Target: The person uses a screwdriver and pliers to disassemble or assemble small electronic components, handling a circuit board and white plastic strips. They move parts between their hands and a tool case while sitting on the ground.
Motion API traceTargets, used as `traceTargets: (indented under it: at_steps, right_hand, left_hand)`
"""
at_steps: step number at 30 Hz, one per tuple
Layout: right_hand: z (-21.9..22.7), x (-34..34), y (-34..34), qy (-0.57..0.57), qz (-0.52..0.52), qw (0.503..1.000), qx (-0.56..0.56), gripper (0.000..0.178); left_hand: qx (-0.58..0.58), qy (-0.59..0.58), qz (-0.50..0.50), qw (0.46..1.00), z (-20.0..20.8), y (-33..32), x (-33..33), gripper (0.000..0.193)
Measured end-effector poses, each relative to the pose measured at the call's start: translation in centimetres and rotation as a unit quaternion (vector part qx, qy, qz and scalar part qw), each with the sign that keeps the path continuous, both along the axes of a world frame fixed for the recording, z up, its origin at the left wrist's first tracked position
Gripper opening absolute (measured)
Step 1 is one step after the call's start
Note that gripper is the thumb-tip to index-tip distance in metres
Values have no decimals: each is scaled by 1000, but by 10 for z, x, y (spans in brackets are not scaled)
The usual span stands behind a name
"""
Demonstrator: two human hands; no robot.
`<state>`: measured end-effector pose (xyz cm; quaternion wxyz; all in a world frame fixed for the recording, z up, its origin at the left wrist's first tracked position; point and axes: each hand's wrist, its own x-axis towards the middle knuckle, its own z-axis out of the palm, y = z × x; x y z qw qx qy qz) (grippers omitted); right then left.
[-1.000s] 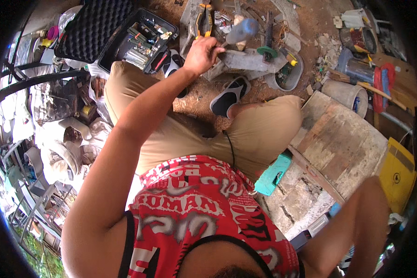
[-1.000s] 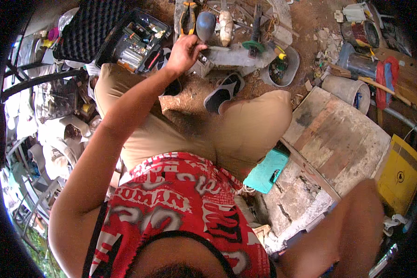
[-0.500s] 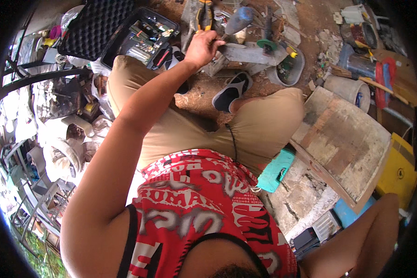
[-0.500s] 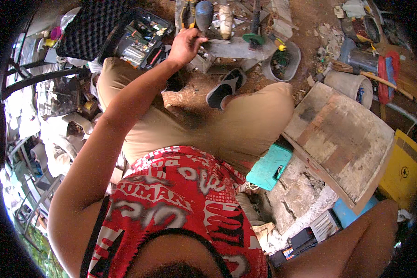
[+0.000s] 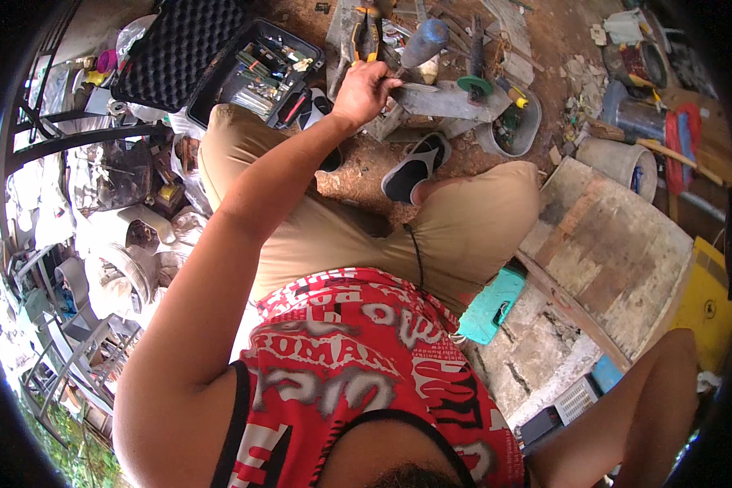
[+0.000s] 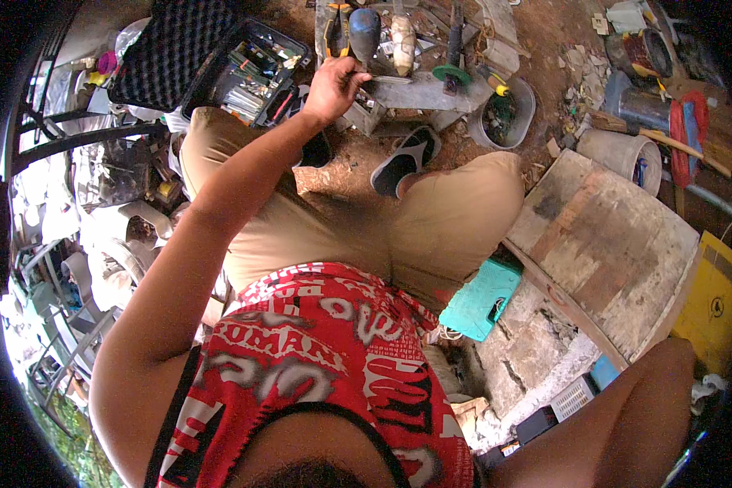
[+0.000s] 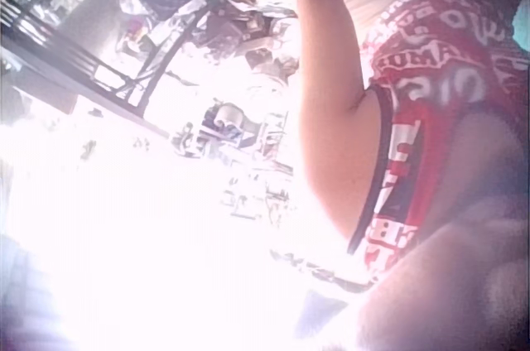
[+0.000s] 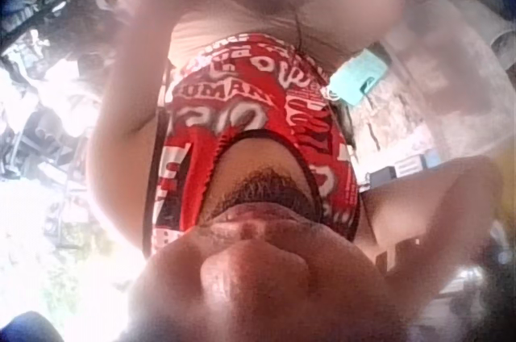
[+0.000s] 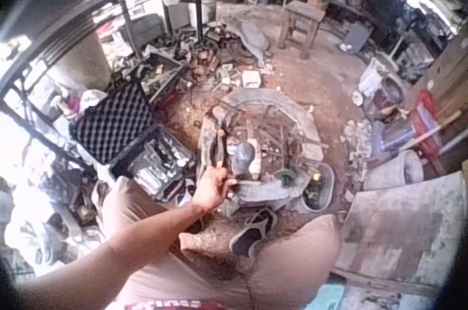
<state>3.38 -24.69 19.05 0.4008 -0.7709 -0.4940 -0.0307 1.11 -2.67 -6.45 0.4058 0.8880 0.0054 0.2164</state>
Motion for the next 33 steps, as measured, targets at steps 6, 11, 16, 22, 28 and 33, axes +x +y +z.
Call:
traceTargets:
  at_steps: [6, 11, 16, 22, 28, 33]
  right_hand:
    - [32, 20, -3, -53, -35, 991, 121, 73]
    - [-2, 37, 26, -26, -37, 979, 197, 75]
    - [-63, 32, 67, 34, 2, 999, -15, 71]
    - [-70, 43, 80, 10, 40, 999, -1, 55]
    - [-68, 44, 81, 23, 23, 999, -24, 49]
    - [-75, 45, 80, -10, 45, 999, 28, 48]
  left_hand:
    - [17, 17, -4, 1000, -4, 5, 3, 19]
    - [6, 4, 12, 1000, -2, 3, -3, 22]
    - [-4, 1, 7, 1000, -3, 0, 2, 18]
    - [-5, -20, -28, 999, -14, 4, 3, 16]
    - [68, -15, 13, 998, 5, -4, -6, 19]
    - [91, -29, -35, 995, -4, 6, 1, 25]
